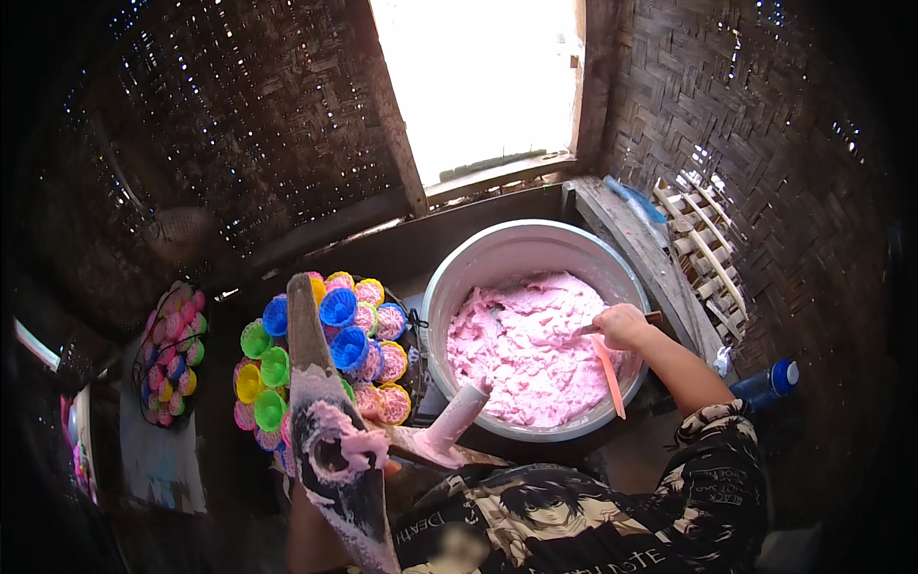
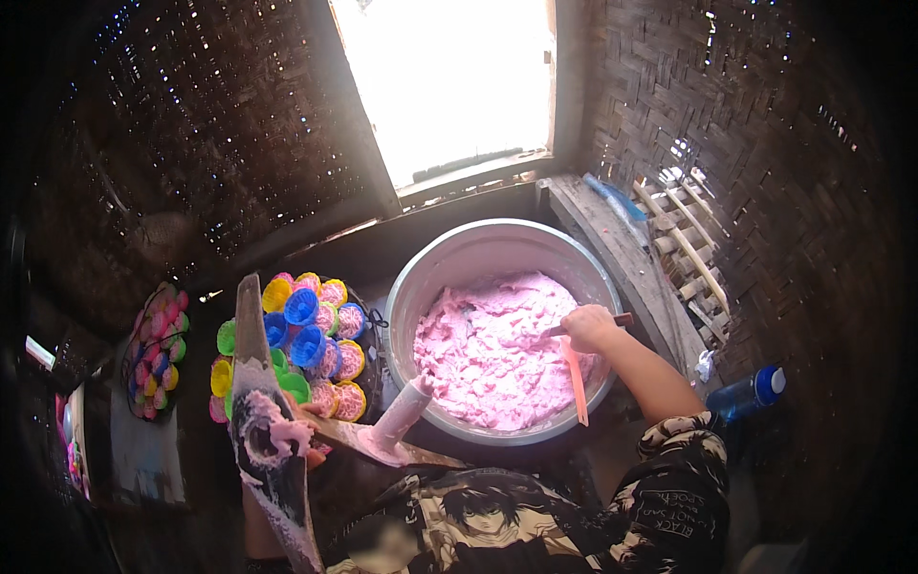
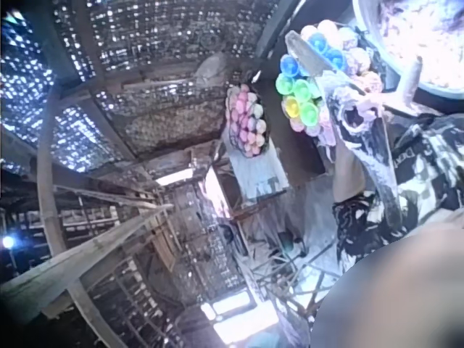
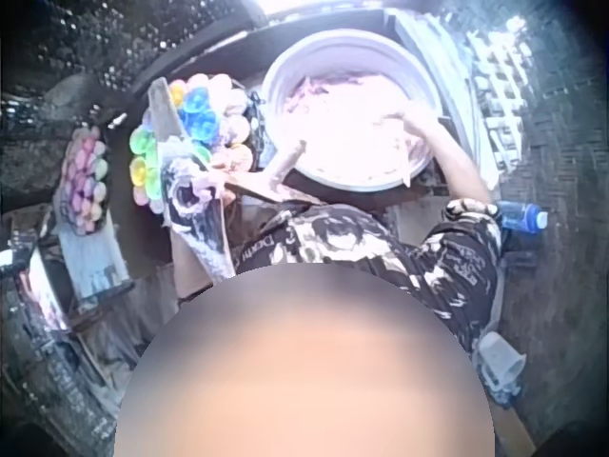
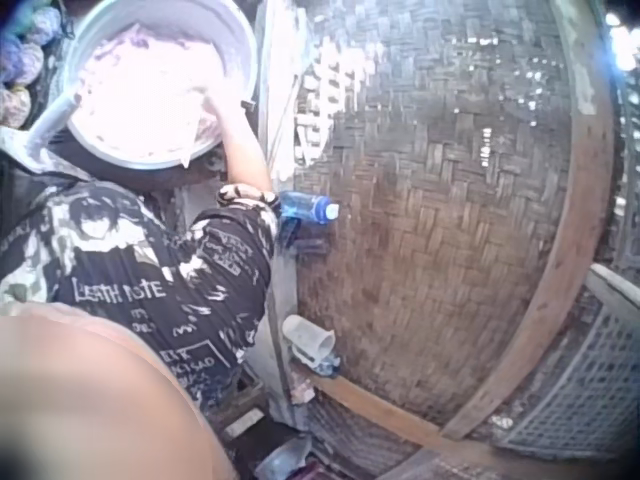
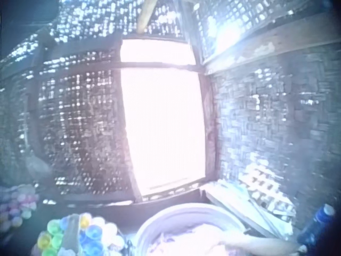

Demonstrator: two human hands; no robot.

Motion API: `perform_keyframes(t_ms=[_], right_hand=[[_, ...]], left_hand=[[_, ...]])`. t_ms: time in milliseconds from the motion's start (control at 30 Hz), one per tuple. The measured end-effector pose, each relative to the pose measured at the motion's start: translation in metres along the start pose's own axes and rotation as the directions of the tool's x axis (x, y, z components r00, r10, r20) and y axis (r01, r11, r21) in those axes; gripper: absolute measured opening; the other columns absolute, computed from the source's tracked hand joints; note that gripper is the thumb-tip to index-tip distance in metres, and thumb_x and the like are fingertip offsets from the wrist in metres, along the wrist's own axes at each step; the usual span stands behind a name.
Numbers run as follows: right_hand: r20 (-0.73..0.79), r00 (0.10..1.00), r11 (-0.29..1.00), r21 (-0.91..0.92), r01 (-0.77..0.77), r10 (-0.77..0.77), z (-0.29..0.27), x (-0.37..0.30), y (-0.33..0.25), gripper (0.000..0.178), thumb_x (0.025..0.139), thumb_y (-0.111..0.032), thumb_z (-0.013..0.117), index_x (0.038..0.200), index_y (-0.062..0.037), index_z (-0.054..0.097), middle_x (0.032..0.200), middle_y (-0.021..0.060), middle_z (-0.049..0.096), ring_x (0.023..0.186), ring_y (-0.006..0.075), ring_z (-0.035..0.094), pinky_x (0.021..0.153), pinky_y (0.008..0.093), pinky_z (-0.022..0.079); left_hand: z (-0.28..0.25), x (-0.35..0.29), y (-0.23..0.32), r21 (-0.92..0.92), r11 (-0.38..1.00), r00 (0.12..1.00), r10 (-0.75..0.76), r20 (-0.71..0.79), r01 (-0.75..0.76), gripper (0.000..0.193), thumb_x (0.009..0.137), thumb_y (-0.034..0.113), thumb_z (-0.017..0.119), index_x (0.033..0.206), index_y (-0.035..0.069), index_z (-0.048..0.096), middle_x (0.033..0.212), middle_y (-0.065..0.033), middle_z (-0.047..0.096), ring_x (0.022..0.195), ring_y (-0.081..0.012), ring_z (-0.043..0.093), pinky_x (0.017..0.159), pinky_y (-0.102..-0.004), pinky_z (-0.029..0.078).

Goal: The person arranges colorful plastic molds on a tray and then uses a wooden mold press to scoop pink paste from a basin and fill each mold cavity. The filled molds remain on the tray.

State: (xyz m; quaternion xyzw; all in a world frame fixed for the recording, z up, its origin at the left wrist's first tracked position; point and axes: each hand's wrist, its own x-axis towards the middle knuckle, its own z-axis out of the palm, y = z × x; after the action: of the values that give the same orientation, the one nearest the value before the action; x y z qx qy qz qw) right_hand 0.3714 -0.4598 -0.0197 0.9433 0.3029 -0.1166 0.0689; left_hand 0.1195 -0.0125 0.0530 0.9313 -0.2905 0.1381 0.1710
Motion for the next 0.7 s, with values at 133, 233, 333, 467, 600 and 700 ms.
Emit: perform_keyframes(t_ms=[133, 233, 333, 467, 600, 700], right_hand=[[0.115, 0.992, 0.997, 0.067, 0.038, -0.046, -0.020, -0.015, -0.018, 0.018, 0.074, -0.022, 0.061, 0.088, -0.0137, 0.069, 0.086, 0.0099, 0.067, 0.087, 0.0276, 0.064, 0.075, 0.0387, 0.050], [0.253, 0.951, 0.983, 0.089, 0.162, -0.180, -0.047, -0.024, -0.031, 0.023, 0.073, -0.025, 0.063, 0.092, -0.0140, 0.070, 0.086, 0.0102, 0.068, 0.086, 0.0280, 0.064, 0.074, 0.0380, 0.050], [0.178, 0.964, 0.954, 0.262, 0.146, -0.196, -0.090, -0.040, -0.021, 0.029, 0.072, -0.028, 0.067, 0.097, -0.0136, 0.070, 0.087, 0.0110, 0.069, 0.083, 0.0286, 0.065, 0.073, 0.0367, 0.050], [-0.027, 0.944, 0.846, 0.434, 0.308, -0.330, -0.150, -0.067, -0.001, 0.040, 0.073, -0.031, 0.075, 0.103, -0.0049, 0.068, 0.087, 0.0121, 0.069, 0.077, 0.0214, 0.066, 0.069, 0.0297, 0.050], [-0.133, 0.889, 0.670, 0.612, 0.421, -0.437, -0.202, -0.077, -0.006, 0.036, 0.076, -0.023, 0.073, 0.105, -0.0017, 0.066, 0.090, 0.0144, 0.068, 0.081, 0.0184, 0.065, 0.073, 0.0295, 0.049], [-0.277, 0.775, 0.504, 0.627, 0.594, -0.568, -0.230, -0.077, -0.026, 0.033, 0.079, -0.021, 0.071, 0.105, -0.0010, 0.066, 0.087, 0.0151, 0.067, 0.078, 0.0180, 0.064, 0.069, 0.0296, 0.049]], left_hand=[[0.009, 0.005, -0.013, -0.065, 0.995, 0.988, -0.062, 0.140, 0.071, 0.024, 0.070, 0.039, 0.071, 0.062, 0.027, 0.052, 0.062, 0.0075, 0.048, 0.063, -0.0159, 0.049, 0.067, -0.0308, 0.035], [0.004, 0.018, -0.013, -0.510, 0.758, 0.896, -0.226, 0.382, 0.408, 0.021, 0.077, 0.030, 0.067, 0.074, 0.013, 0.056, 0.071, -0.0017, 0.052, 0.069, -0.0137, 0.050, 0.072, -0.0303, 0.040], [-0.017, 0.031, 0.001, -0.545, 0.746, 0.917, -0.381, 0.122, 0.382, 0.017, 0.084, 0.021, 0.062, 0.088, 0.006, 0.055, 0.085, -0.0108, 0.057, 0.079, -0.0184, 0.057, 0.071, -0.0297, 0.047], [-0.024, 0.062, 0.039, -0.828, 0.501, 0.805, -0.584, -0.107, 0.254, 0.034, 0.077, 0.023, 0.068, 0.102, 0.003, 0.057, 0.091, -0.0107, 0.060, 0.077, -0.0202, 0.062, 0.073, -0.0298, 0.051], [-0.033, 0.112, 0.043, -0.453, 0.812, 0.898, -0.436, -0.052, 0.368, 0.040, 0.076, 0.027, 0.068, 0.102, -0.001, 0.056, 0.086, -0.0128, 0.060, 0.078, -0.0217, 0.061, 0.069, -0.0349, 0.053], [-0.034, 0.132, 0.054, -0.123, 0.910, 0.917, -0.399, 0.009, 0.397, 0.045, 0.069, 0.038, 0.070, 0.102, 0.009, 0.062, 0.097, -0.0183, 0.061, 0.087, -0.0345, 0.061, 0.077, -0.0405, 0.050]])
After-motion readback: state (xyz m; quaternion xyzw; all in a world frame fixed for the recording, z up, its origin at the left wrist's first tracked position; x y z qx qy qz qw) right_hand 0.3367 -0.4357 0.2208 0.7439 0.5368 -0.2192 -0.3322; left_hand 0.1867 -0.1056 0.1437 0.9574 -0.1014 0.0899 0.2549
